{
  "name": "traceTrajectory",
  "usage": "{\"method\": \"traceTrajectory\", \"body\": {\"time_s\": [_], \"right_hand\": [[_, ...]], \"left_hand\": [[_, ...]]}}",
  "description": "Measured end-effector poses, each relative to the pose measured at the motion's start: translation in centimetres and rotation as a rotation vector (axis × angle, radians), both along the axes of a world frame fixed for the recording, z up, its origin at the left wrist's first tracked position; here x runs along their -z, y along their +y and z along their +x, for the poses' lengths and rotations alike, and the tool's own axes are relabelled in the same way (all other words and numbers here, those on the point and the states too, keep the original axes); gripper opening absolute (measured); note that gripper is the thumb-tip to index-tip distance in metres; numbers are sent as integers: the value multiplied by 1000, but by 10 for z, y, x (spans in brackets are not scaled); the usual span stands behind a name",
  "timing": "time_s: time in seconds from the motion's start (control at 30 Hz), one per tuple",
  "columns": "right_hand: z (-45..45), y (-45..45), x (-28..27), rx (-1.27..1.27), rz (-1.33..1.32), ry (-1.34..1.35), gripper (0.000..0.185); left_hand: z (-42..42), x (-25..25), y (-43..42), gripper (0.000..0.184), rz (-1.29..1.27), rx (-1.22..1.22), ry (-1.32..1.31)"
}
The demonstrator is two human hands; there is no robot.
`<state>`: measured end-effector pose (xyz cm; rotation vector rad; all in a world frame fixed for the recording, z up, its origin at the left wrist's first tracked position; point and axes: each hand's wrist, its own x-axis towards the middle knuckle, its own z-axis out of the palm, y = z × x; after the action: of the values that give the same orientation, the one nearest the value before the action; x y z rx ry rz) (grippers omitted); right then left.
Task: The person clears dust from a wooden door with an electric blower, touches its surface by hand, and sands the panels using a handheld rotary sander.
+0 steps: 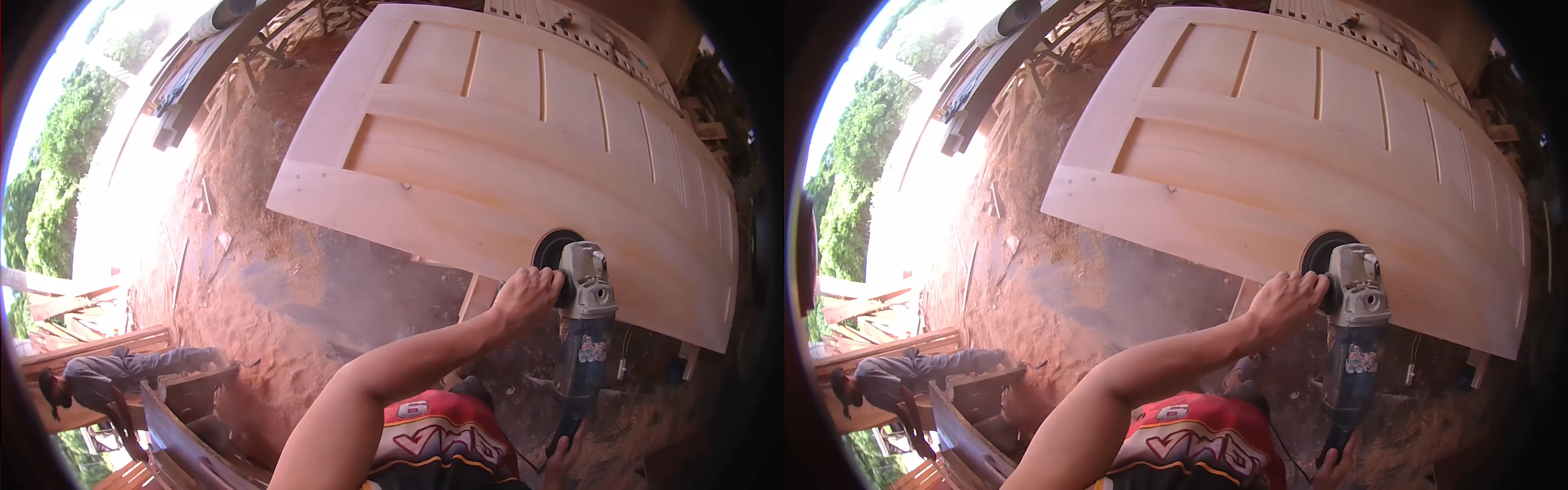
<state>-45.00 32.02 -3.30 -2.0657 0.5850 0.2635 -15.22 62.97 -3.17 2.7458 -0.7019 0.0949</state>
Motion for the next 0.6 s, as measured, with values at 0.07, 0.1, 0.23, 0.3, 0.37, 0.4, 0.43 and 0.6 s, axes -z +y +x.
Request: {"method": "traceTrajectory", "body": {"time_s": [0.07,0.1,0.23,0.3,0.37,0.4,0.43,0.6], "right_hand": [[21,27,7,-175,-41,-163,67],[29,44,10,-258,-60,-244,66],[73,127,11,-437,73,-166,65],[114,196,-6,-502,147,-143,62],[153,265,-17,-667,168,-276,58],[171,295,-19,-745,183,-350,58],[189,325,-20,-821,201,-423,57],[232,412,-14,-923,270,-445,59]], "left_hand": [[-2,-5,48,25,15,-63,36],[-5,-6,76,25,28,-105,38],[-15,-23,202,25,97,-292,146],[-22,-24,272,22,132,-381,136],[-26,-19,342,20,229,-539,203],[-30,-15,378,18,237,-591,164],[-35,-21,405,18,223,-669,147],[-39,-8,509,31,104,-804,114]]}}
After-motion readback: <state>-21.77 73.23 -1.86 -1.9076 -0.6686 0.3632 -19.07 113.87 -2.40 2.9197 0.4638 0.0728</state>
